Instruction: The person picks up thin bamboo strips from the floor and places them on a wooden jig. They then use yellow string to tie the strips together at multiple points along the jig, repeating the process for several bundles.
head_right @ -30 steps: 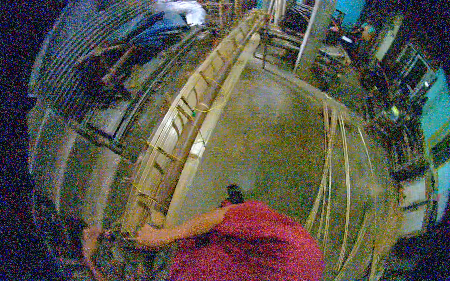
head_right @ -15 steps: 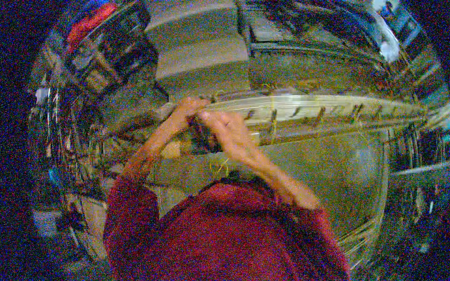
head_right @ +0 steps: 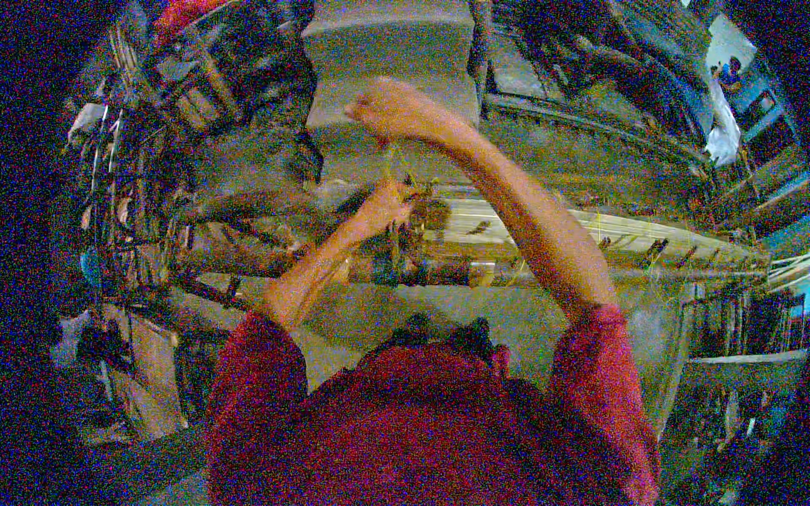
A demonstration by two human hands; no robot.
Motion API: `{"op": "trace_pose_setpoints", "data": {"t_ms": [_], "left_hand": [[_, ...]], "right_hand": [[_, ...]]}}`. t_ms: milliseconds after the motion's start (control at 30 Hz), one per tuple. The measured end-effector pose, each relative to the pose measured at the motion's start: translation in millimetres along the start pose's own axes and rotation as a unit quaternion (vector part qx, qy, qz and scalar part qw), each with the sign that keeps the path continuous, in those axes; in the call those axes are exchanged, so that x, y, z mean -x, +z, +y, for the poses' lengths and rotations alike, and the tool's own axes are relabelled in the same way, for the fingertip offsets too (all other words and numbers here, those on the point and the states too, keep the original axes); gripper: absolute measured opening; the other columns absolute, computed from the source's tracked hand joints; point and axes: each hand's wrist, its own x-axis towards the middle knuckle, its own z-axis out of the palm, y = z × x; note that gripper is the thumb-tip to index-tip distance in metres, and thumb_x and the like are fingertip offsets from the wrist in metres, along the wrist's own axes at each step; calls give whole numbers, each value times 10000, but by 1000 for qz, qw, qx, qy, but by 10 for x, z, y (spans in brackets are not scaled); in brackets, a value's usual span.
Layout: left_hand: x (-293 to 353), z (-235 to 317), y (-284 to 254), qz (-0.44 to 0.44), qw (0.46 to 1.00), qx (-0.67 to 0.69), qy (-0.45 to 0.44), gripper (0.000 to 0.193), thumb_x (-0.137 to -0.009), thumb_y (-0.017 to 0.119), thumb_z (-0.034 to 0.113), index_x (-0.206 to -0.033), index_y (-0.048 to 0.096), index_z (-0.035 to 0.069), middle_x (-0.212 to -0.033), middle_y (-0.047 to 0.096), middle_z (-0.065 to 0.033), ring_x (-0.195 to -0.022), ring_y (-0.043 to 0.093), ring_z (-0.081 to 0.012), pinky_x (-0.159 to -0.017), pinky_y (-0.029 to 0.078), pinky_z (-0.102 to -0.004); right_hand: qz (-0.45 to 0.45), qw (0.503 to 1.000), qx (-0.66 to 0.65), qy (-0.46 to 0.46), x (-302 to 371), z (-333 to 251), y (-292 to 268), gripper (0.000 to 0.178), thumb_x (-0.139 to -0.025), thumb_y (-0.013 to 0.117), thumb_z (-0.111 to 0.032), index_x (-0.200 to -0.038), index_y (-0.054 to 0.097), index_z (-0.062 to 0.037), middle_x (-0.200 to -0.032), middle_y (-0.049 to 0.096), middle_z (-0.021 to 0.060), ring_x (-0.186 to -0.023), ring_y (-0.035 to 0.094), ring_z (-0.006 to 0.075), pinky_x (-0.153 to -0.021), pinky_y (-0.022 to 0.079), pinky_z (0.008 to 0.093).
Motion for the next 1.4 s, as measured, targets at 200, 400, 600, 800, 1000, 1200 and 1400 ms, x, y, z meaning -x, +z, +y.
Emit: {"op": "trace_pose_setpoints", "data": {"t_ms": [200,400,600,800,1000,1200,1400], "left_hand": [[3,-103,72,49,996,-65,27,259,-810,520,245,-700,571,16,-474,424,-80,-453,375,-149,-453,331,-339],[-98,-279,82,9,999,4,-48,418,-824,522,312,-604,436,-33,-482,310,-114,-460,291,-156,-446,294,-350],[-61,121,-63,-31,993,-110,-10,377,-831,497,320,-656,537,-11,-514,460,-83,-491,378,-165,-498,346,-339],[-917,309,-351,-17,999,2,29,298,-827,443,268,-718,618,54,-608,583,-81,-591,541,-168,-571,434,-335],[-1511,-314,-55,-346,915,-202,50,192,-775,522,215,-810,615,51,-760,598,-157,-611,553,-225,-605,455,-363],[-987,600,-205,-85,949,-297,69,260,-824,495,187,-971,558,-19,-944,579,-159,-842,537,-225,-766,420,-331],[-149,1584,1383,-227,947,-174,149,322,-841,508,189,-1084,526,-22,-1076,544,-174,-976,515,-230,-865,383,-311]], "right_hand": [[319,912,156,207,-232,874,117,363,-852,411,-322,-761,600,-26,-645,569,175,-595,536,246,-604,428,382],[255,848,-463,38,600,428,263,251,-860,431,-256,-769,539,-48,-643,528,105,-613,518,255,-658,428,383],[-64,952,-294,48,1569,-460,1311,196,-852,490,-195,-803,513,-7,-693,528,120,-672,520,212,-665,427,330],[3,952,-306,-17,1747,-139,1774,212,-863,471,-177,-790,494,21,-668,489,173,-650,500,336,-592,394,386],[183,842,-507,12,2119,-156,1566,285,-880,456,-247,-737,495,-4,-595,451,69,-573,489,181,-555,374,338],[556,295,-777,27,3667,548,2319,141,-849,511,-216,-808,514,-81,-573,417,-34,-495,398,86,-586,423,264],[850,-67,-418,313,6088,245,3799,106,-786,511,-71,-890,521,-55,-687,469,-5,-521,414,83,-511,440,281]]}}
